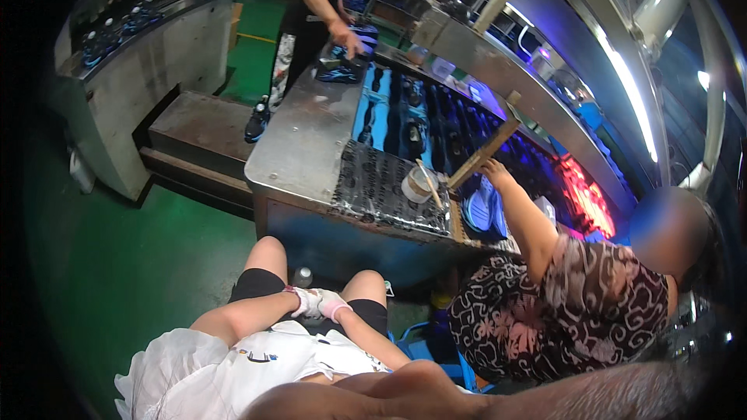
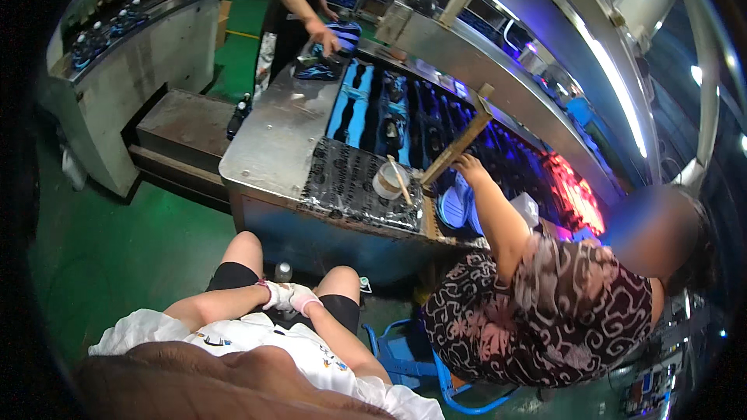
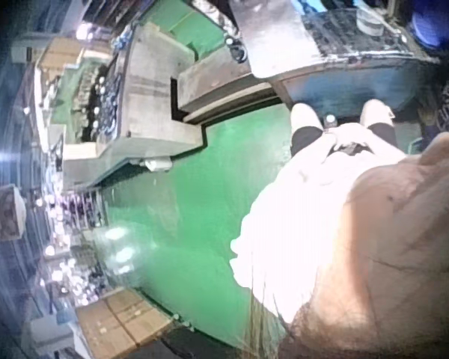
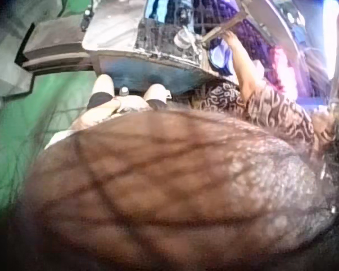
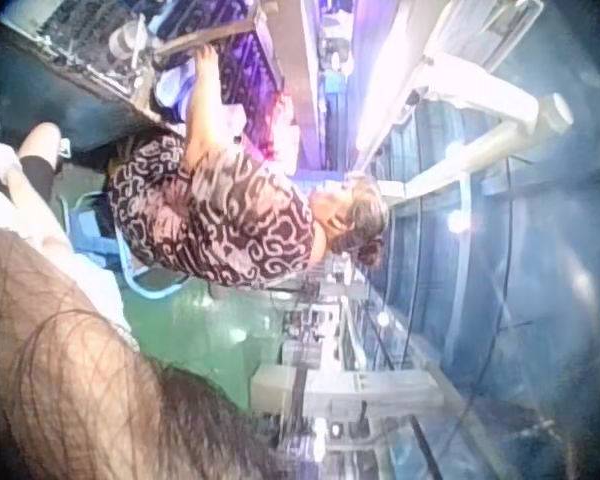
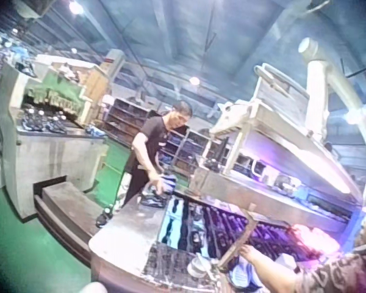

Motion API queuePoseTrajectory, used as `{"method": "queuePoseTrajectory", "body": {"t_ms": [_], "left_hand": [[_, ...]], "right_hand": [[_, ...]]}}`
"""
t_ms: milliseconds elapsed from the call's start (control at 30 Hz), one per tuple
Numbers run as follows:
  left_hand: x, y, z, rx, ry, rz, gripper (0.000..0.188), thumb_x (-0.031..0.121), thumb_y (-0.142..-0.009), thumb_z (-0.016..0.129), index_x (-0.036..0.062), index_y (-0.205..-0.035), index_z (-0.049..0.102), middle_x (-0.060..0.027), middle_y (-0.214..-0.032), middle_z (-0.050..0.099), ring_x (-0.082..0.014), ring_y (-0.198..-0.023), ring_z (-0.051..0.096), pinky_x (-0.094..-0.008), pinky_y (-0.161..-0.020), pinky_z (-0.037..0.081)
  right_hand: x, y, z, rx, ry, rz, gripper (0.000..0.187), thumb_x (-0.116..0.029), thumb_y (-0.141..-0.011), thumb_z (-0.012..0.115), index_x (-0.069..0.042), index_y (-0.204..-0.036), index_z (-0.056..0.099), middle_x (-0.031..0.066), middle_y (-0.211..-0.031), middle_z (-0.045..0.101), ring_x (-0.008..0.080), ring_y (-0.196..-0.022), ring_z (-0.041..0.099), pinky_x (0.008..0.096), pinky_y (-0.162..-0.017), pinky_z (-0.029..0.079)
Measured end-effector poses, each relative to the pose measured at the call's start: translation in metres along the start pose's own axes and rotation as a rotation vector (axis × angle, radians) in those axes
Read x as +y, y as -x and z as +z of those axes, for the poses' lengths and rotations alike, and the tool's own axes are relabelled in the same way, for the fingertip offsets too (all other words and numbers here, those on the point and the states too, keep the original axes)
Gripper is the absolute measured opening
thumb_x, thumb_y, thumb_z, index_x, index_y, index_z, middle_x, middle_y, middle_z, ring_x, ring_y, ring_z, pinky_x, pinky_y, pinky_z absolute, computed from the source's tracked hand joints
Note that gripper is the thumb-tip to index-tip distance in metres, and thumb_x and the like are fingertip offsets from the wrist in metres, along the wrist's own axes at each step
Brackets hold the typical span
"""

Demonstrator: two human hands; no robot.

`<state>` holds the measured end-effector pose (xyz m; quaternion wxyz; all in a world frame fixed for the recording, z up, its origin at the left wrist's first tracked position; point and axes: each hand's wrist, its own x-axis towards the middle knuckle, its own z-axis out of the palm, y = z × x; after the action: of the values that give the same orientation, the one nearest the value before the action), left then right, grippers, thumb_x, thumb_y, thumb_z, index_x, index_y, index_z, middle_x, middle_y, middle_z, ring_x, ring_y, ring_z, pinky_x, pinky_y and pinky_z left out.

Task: The person applies adhesive to the inner soles of blue clogs using a brush and then places them onto a moving conveyor belt.

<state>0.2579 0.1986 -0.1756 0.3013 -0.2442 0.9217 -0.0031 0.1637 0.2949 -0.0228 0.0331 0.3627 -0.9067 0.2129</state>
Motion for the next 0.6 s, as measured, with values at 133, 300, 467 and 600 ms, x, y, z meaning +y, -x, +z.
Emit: {"method": "queuePoseTrajectory", "body": {"t_ms": [133, 300, 467, 600], "left_hand": [[-0.077, 0.003, -0.026, -0.253, 0.168, 0.611, 0.036, 0.022, -0.089, 0.055, 0.0017, -0.118, 0.062, -0.0161, -0.119, 0.061, -0.0289, -0.110, 0.058, -0.0378, -0.093, 0.045], [-0.090, 0.019, -0.043, -0.293, 0.185, 0.648, 0.037, 0.023, -0.087, 0.057, 0.0022, -0.118, 0.062, -0.0165, -0.116, 0.062, -0.0290, -0.107, 0.060, -0.0396, -0.090, 0.048], [-0.091, 0.023, -0.053, -0.335, 0.186, 0.690, 0.038, 0.023, -0.086, 0.059, 0.0027, -0.118, 0.062, -0.0169, -0.114, 0.063, -0.0291, -0.105, 0.062, -0.0414, -0.086, 0.050], [-0.098, 0.028, -0.058, -0.370, 0.188, 0.674, 0.039, 0.024, -0.085, 0.060, 0.0031, -0.118, 0.062, -0.0172, -0.112, 0.064, -0.0291, -0.103, 0.063, -0.0429, -0.083, 0.052]], "right_hand": [[-0.052, 0.044, 0.090, -0.032, -0.048, 0.065, 0.016, -0.018, -0.083, 0.051, -0.007, -0.087, 0.062, 0.0154, -0.095, 0.063, 0.0332, -0.096, 0.060, 0.0415, -0.082, 0.049], [-0.074, 0.061, 0.119, -0.024, -0.007, 0.074, 0.018, -0.020, -0.084, 0.051, -0.007, -0.090, 0.062, 0.0161, -0.097, 0.063, 0.0337, -0.097, 0.060, 0.0416, -0.083, 0.049], [-0.078, 0.058, 0.127, -0.004, 0.035, 0.094, 0.019, -0.021, -0.084, 0.050, -0.007, -0.092, 0.061, 0.0169, -0.099, 0.063, 0.0341, -0.098, 0.060, 0.0417, -0.084, 0.048], [-0.080, 0.052, 0.133, 0.001, 0.041, 0.101, 0.021, -0.022, -0.085, 0.050, -0.007, -0.094, 0.061, 0.0175, -0.100, 0.063, 0.0344, -0.099, 0.059, 0.0418, -0.084, 0.048]]}}
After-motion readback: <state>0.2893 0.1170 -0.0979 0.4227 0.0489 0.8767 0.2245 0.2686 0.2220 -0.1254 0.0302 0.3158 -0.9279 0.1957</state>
